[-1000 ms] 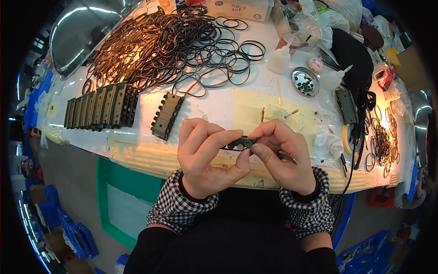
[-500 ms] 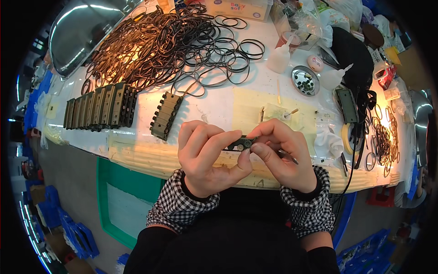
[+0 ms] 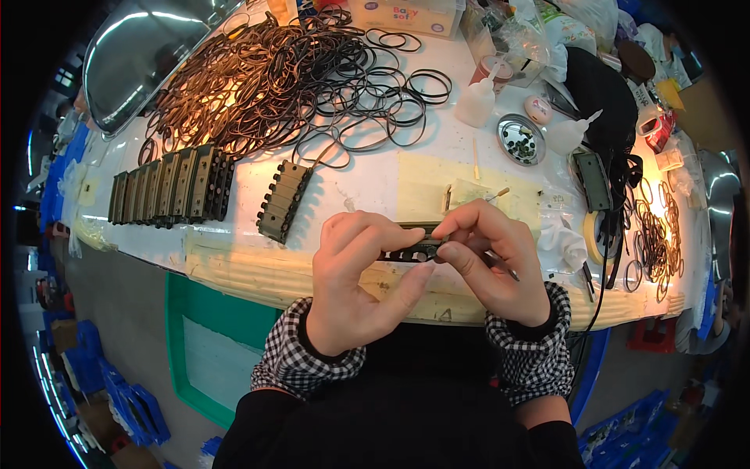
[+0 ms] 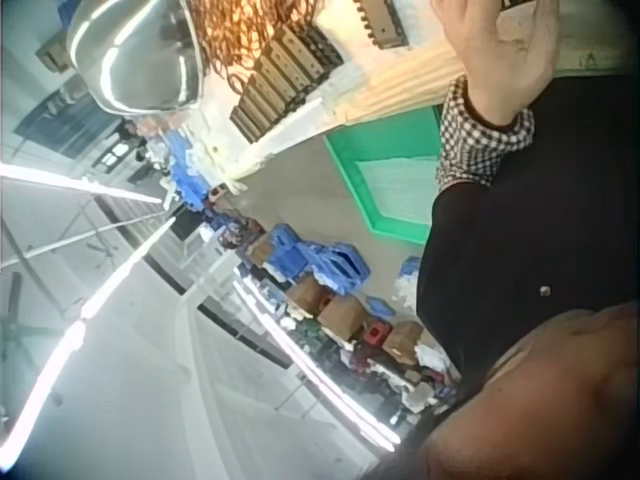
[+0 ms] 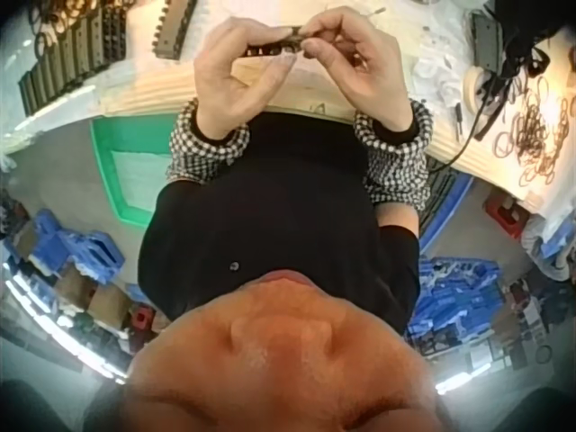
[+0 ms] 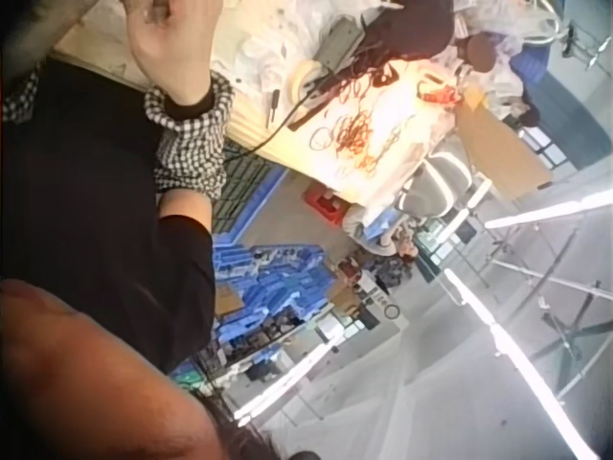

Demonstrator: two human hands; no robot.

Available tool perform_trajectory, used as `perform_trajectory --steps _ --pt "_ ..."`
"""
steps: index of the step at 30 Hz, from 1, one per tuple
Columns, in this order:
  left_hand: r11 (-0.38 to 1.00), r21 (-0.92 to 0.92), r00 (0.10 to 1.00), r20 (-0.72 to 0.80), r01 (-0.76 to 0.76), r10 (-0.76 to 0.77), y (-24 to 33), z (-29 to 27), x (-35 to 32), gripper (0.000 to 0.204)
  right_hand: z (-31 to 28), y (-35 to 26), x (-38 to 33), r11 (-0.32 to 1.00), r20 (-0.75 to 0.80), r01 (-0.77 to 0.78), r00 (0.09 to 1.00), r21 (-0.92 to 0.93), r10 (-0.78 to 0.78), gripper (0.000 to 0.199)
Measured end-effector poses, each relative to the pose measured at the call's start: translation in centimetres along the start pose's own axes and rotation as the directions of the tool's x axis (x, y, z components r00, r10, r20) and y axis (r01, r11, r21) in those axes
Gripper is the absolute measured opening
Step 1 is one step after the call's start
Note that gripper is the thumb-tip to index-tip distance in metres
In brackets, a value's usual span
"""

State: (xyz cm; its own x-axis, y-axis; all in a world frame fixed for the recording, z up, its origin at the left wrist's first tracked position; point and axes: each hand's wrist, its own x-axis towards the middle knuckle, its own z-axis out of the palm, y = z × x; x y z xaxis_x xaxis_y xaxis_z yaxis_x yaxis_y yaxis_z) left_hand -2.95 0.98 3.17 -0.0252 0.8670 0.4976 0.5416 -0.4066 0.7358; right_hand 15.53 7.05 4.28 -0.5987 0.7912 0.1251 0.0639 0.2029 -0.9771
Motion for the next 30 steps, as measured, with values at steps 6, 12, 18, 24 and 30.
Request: perform_trajectory --steps 6,12,18,24,30 --pt "0.700 -0.606 0.887 0.455 0.378 -0.085 -1.0 -1.8 0.0 0.019 -1.6 -2.3 0.4 0.997 0.251 0.025 0.968 -0.070 -0.007 0.014" --pt "0.362 -0.767 0.847 0.458 0.530 -0.271 -0.4 -0.1 -0.5 0.046 0.1 -1.5 0.5 0.999 -0.040 -0.049 0.998 0.011 0.049 0.016" --pt "0.548 -0.764 0.934 0.212 0.341 -0.286 -0.3 2.1 -0.9 0.047 1.3 -0.4 0.0 0.996 -0.207 -0.081 0.974 0.050 0.089 0.011" --pt "0.565 -0.757 0.936 0.179 0.327 -0.301 -0.5 2.4 -1.0 0.045 1.6 -0.4 0.2 0.989 -0.232 -0.134 0.962 0.059 0.144 0.008" --pt "0.630 -0.731 0.962 0.150 0.263 -0.228 -1.2 3.0 -1.3 0.041 1.6 0.1 -0.1 0.997 -0.272 -0.061 0.961 -0.045 0.047 0.009"
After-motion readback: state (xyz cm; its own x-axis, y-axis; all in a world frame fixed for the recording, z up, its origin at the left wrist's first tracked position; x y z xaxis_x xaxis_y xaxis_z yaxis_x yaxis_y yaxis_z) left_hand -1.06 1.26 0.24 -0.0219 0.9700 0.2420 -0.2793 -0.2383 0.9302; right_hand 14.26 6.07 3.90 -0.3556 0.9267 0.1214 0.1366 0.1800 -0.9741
